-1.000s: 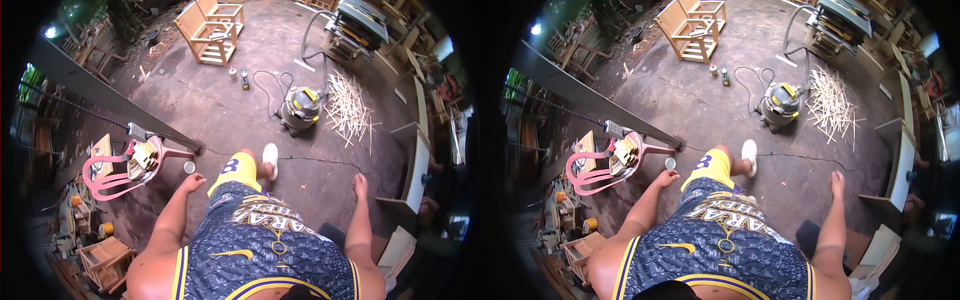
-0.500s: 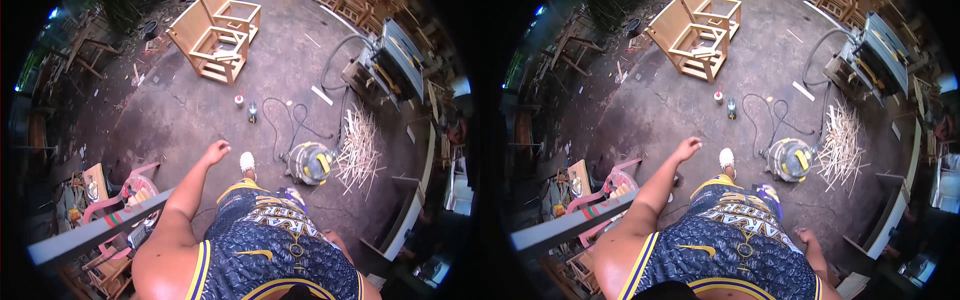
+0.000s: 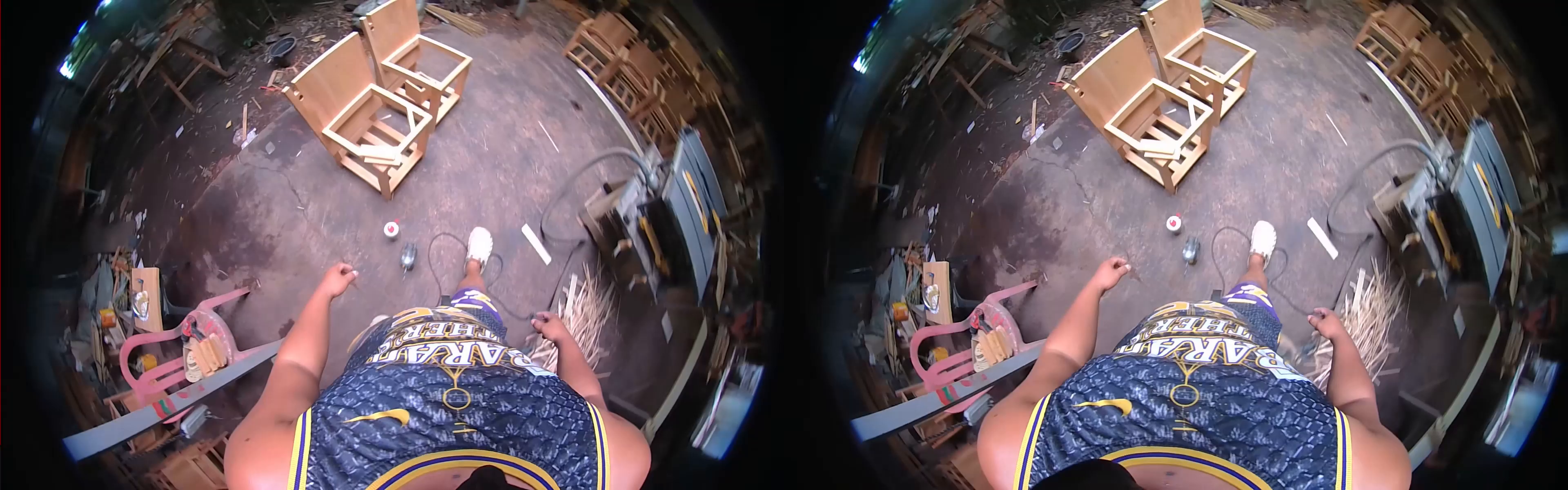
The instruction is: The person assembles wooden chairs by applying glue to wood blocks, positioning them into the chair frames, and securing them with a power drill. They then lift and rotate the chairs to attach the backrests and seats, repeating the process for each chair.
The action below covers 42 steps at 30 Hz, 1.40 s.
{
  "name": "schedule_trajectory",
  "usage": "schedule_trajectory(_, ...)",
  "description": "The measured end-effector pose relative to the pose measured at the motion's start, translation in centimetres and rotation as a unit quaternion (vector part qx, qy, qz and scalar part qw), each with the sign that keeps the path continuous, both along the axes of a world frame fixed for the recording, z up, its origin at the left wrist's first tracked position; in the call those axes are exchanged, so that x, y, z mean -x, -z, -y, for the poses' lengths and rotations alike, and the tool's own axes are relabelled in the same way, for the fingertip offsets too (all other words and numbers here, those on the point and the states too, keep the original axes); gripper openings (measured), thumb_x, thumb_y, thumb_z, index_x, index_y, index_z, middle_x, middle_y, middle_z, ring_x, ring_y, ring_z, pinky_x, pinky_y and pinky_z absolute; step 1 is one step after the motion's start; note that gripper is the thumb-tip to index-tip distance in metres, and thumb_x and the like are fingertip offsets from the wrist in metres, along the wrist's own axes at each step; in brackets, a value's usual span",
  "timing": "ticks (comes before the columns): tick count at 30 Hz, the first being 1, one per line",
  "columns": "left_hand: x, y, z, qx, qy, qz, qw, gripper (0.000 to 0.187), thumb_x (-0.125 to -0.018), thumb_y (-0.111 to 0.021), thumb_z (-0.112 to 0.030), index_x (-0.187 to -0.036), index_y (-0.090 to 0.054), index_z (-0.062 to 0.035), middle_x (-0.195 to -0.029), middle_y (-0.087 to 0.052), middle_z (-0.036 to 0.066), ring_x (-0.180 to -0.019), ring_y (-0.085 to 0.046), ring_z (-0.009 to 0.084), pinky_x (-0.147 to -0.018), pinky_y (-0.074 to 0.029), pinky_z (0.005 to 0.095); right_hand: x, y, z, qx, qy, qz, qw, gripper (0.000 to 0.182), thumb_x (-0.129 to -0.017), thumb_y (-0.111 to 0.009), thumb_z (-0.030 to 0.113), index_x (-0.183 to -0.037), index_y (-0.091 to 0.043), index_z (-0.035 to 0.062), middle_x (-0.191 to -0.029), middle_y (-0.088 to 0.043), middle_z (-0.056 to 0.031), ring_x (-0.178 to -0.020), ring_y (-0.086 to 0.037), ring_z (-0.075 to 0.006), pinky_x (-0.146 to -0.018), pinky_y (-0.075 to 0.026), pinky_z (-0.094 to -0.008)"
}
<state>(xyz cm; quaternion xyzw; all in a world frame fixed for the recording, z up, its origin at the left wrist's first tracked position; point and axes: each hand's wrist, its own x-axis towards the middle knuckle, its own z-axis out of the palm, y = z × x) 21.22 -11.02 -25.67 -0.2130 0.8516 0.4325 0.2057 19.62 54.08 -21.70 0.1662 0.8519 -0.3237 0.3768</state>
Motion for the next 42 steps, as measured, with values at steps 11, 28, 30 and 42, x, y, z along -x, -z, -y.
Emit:
schedule_trajectory(11,16.4,-0.2,-11.9,0.045,-0.187,0.118,0.974,0.057,-0.079,-0.070,-0.036,-0.122,-0.056,-0.0010,-0.122,-0.059,0.023,-0.117,-0.055,0.0323,-0.099,-0.043,0.0383,46.8,0.3,-3.7,-0.010,-0.223,-0.160,0.961,0.053,-0.083,-0.068,0.033,-0.122,-0.056,-0.0011,-0.107,-0.065,-0.0199,-0.098,-0.063,-0.0276,-0.086,-0.048,-0.0361)
schedule_trajectory(28,53.0,15.6,-4.6,0.109,-0.638,0.092,0.757,0.101,-0.073,-0.077,-0.029,-0.147,-0.014,0.0002,-0.131,-0.047,0.028,-0.117,-0.053,0.0387,-0.099,-0.043,0.0427,69.5,3.5,22.3,0.162,-0.285,-0.053,0.943,0.049,-0.084,-0.067,0.009,-0.130,-0.051,0.0060,-0.104,-0.063,-0.0125,-0.091,-0.062,-0.0169,-0.082,-0.050,-0.0292)
schedule_trajectory(30,54.6,15.8,-4.4,0.102,-0.633,0.175,0.748,0.109,-0.073,-0.077,-0.030,-0.149,-0.003,-0.0038,-0.130,-0.049,0.027,-0.116,-0.054,0.0391,-0.098,-0.045,0.0425,71.2,4.6,24.2,0.156,-0.313,-0.029,0.936,0.048,-0.085,-0.067,0.010,-0.130,-0.051,0.0062,-0.104,-0.063,-0.0119,-0.092,-0.062,-0.0168,-0.082,-0.051,-0.0299)
schedule_trajectory(42,62.1,16.7,-13.3,0.161,-0.573,-0.206,0.777,0.080,-0.076,-0.071,-0.005,-0.145,-0.029,-0.0088,-0.125,-0.053,0.016,-0.115,-0.053,0.0284,-0.097,-0.044,0.0390,80.3,14.7,38.6,0.327,-0.357,0.074,0.872,0.046,-0.089,-0.065,0.021,-0.127,-0.050,0.0015,-0.102,-0.065,-0.0103,-0.094,-0.062,-0.0162,-0.083,-0.049,-0.0305)
